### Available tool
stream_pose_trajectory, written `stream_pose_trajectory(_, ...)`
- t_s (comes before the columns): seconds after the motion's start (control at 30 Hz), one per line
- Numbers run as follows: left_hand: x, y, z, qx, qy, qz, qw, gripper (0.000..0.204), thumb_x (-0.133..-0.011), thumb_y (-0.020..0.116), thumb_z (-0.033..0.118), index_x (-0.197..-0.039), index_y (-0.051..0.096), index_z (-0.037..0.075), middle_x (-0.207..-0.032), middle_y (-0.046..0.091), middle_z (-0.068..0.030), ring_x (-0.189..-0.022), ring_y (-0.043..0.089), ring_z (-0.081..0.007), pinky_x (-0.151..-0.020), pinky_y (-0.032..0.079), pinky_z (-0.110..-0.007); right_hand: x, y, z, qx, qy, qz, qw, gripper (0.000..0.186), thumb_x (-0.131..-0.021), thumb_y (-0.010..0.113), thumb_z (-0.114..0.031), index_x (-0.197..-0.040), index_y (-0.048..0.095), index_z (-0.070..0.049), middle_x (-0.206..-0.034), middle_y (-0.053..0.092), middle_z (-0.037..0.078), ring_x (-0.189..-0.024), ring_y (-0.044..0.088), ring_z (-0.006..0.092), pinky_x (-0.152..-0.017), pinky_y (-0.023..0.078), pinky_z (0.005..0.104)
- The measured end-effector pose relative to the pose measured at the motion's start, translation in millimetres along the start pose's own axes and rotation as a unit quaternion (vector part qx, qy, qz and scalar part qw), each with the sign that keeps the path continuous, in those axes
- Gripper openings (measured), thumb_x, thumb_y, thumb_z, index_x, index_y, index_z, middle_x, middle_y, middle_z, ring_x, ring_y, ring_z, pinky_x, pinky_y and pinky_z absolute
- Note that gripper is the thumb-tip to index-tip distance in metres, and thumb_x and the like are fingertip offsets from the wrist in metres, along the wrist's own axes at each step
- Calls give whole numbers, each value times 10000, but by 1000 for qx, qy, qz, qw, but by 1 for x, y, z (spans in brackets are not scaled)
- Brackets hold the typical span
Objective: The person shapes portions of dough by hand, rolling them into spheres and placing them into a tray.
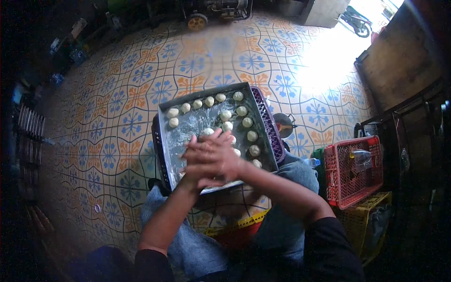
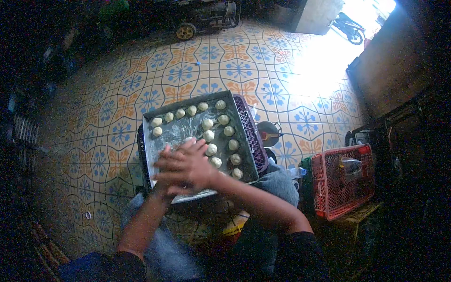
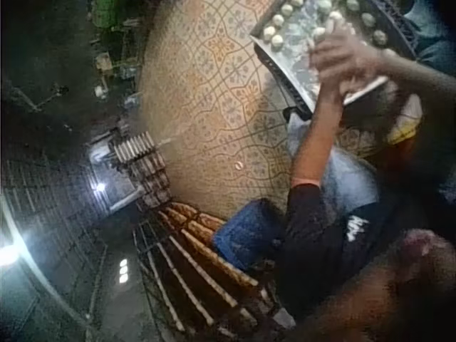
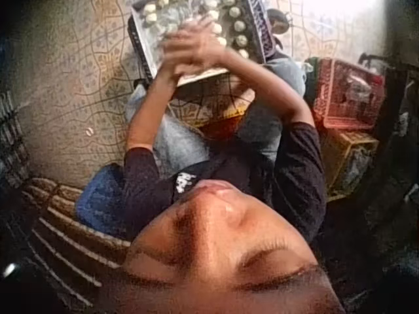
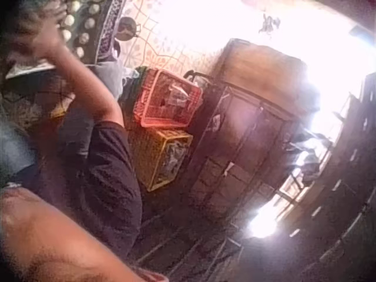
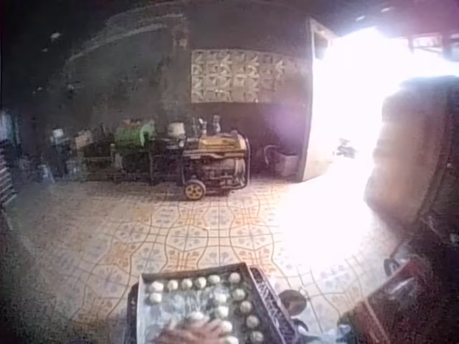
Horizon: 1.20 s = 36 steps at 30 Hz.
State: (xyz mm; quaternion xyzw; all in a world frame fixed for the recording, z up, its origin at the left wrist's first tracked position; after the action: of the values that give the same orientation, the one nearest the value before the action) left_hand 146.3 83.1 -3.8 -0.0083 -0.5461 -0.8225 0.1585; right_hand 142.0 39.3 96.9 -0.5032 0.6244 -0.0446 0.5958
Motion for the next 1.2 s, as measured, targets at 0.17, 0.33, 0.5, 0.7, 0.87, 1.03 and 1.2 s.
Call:
stream_pose_trajectory(0.17,-7,-14,1,1,-3,71,997,729,-1041,273,580,-1545,303,54,-1595,343,-163,-1450,376,-299,-1206,294,-471,18,26,74,-69,282,86,953,423,-900,643,-447,-1188,722,-147,-1321,654,111,-1282,575,332,-1112,363,591)
stream_pose_trajectory(0.33,-9,-11,29,-143,66,8,987,620,-1061,297,474,-1522,321,59,-1530,401,-159,-1432,380,-295,-1210,274,-435,-8,11,29,-102,1,46,994,477,-914,625,-348,-1336,640,-129,-1378,605,146,-1308,518,430,-1153,314,591)
stream_pose_trajectory(0.5,3,-19,34,-12,60,195,979,508,-1055,356,484,-1220,610,76,-1205,672,-64,-1140,645,-212,-985,520,-405,19,11,102,-122,317,90,936,492,-878,648,-294,-1330,636,-101,-1195,694,179,-1266,590,344,-1136,330,573)
stream_pose_trajectory(0.7,-3,1,30,6,-11,121,993,603,-1034,337,594,-1167,632,86,-1129,701,-48,-1039,666,-217,-957,507,-400,13,-8,97,31,267,60,961,370,-918,609,-344,-1163,727,-92,-1127,728,128,-1156,655,327,-1144,270,586)
stream_pose_trajectory(0.87,-9,10,59,-43,32,134,990,881,-960,269,753,-1285,592,1,-1251,666,-135,-1160,644,-267,-1110,424,-449,-2,9,48,-55,128,85,987,419,-861,688,-341,-1152,680,-39,-1185,658,172,-1190,598,391,-1105,394,499)
stream_pose_trajectory(1.03,-8,15,35,-9,24,106,994,851,-960,311,752,-1359,559,43,-1322,630,-106,-1252,585,-231,-1106,427,-420,18,-7,130,-64,357,85,928,457,-897,633,-433,-1214,682,-106,-1259,645,179,-1224,596,365,-1111,348,563)
stream_pose_trajectory(1.2,-11,22,60,-98,112,89,985,1068,-921,95,809,-1512,382,-34,-1545,437,-213,-1453,390,-358,-1219,246,-491,-2,7,45,-66,161,60,983,437,-880,662,-411,-1184,691,-98,-1201,694,125,-1250,599,356,-1142,319,545)
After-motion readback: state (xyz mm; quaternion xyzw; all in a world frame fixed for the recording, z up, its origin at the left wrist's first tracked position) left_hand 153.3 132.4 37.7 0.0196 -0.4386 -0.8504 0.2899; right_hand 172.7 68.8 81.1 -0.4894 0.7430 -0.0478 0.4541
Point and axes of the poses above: each hand's wrist, its own x-axis away from the middle knuckle, its own y-axis out of the palm, z = x × y, the point moved 9 cm from there along -x, towards the middle knuckle
